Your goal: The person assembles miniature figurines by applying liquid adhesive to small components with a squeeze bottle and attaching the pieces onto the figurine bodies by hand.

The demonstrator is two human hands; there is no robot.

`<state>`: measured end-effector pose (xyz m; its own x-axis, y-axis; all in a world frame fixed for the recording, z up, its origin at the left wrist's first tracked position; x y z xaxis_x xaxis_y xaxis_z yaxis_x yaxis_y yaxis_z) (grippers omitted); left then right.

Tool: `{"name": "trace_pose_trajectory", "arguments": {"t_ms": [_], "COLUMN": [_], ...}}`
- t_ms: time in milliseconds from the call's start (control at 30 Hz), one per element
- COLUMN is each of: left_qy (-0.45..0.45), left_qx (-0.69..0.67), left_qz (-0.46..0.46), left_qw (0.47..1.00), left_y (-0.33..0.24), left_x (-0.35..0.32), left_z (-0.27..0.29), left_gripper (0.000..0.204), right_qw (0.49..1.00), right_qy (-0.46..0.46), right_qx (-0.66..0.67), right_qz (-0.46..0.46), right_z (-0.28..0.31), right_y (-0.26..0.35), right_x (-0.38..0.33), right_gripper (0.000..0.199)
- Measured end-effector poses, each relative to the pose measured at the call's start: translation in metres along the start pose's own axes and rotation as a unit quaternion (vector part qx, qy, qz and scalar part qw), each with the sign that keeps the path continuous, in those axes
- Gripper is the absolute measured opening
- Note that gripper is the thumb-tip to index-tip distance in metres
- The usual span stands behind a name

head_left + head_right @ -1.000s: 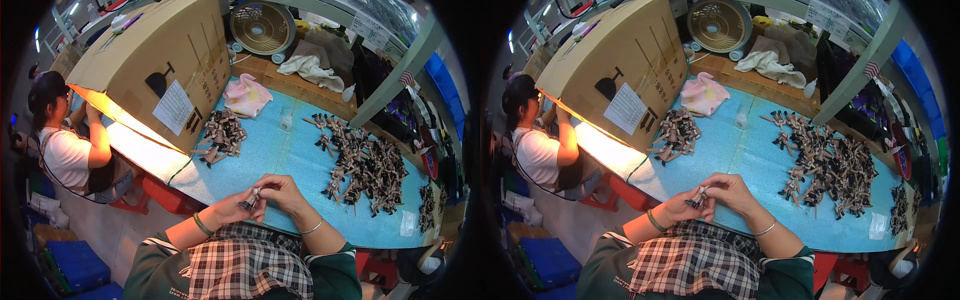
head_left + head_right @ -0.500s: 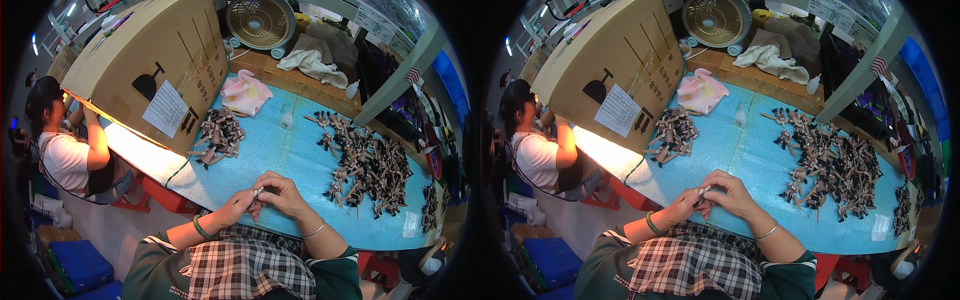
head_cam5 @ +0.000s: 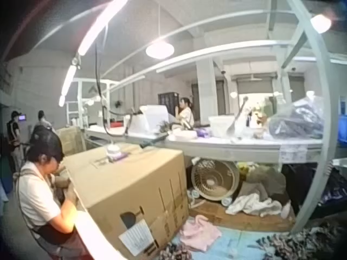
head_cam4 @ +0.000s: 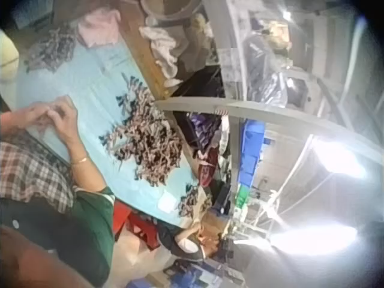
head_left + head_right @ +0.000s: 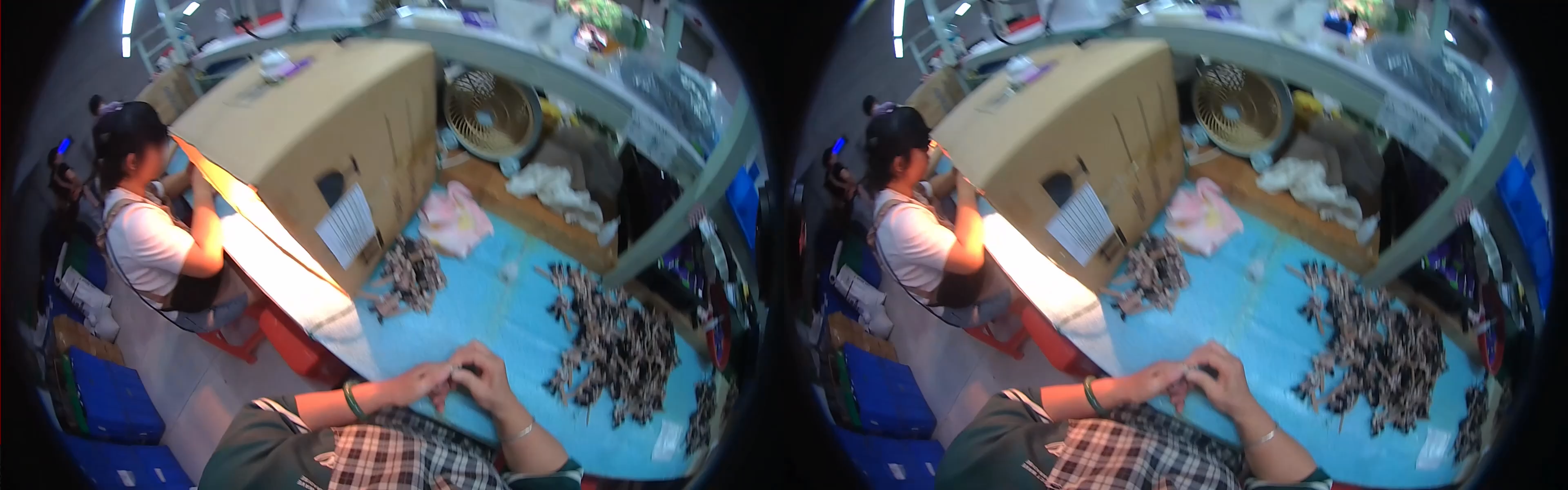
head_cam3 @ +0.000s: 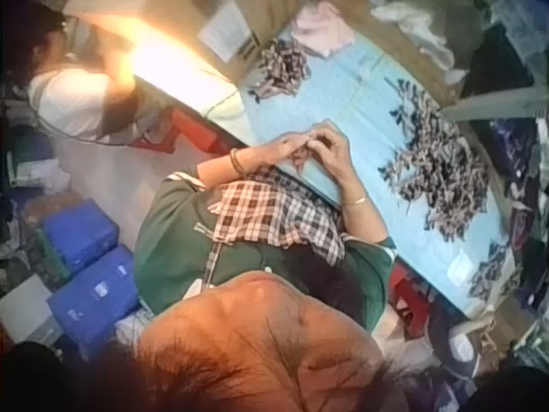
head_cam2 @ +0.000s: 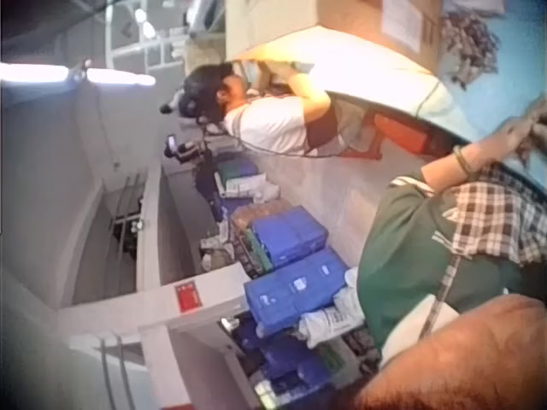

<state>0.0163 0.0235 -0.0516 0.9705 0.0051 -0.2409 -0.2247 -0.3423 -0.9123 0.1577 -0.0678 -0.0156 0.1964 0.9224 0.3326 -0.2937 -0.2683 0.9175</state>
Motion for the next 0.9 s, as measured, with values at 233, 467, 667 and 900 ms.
{"name": "trace_pose_trajectory", "arguments": {"t_ms": [233, 467, 667, 900], "left_qy": [0.034, -0.008, 0.001, 0.001], "left_qx": [-0.083, -0.051, -0.086, -0.101], "left_qz": [0.002, 0.001, -0.005, -0.015], "left_qw": [0.996, 0.999, 0.996, 0.995], "left_y": [0.015, 0.005, 0.020, 0.025], "left_x": [0.000, -0.002, 0.012, 0.008], "left_z": [-0.009, -0.008, 0.002, 0.001], "left_gripper": [0.056, 0.054, 0.055, 0.056], "right_qw": [0.998, 0.992, 0.997, 0.992], "right_qy": [-0.009, -0.058, -0.057, -0.054], "right_qx": [0.058, 0.107, 0.059, 0.103], "right_qz": [-0.013, -0.015, 0.007, -0.051], "right_z": [-0.008, -0.017, -0.014, -0.017], "right_y": [-0.017, -0.006, -0.004, 0.021], "right_x": [-0.021, -0.015, -0.009, -0.011], "right_gripper": [0.012, 0.009, 0.010, 0.009]}}
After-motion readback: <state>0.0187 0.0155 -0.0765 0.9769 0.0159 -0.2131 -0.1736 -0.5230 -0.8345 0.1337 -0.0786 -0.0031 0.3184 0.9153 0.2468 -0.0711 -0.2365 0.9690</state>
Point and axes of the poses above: each hand's wrist, its own x-axis towards the middle knuckle, its own z-axis out of the back of the hand, y = z × x, the point moved 2 cm from there along x, towards the middle knuckle, and after that the axes turned 8 degrees about z, right-handed, at the moved point
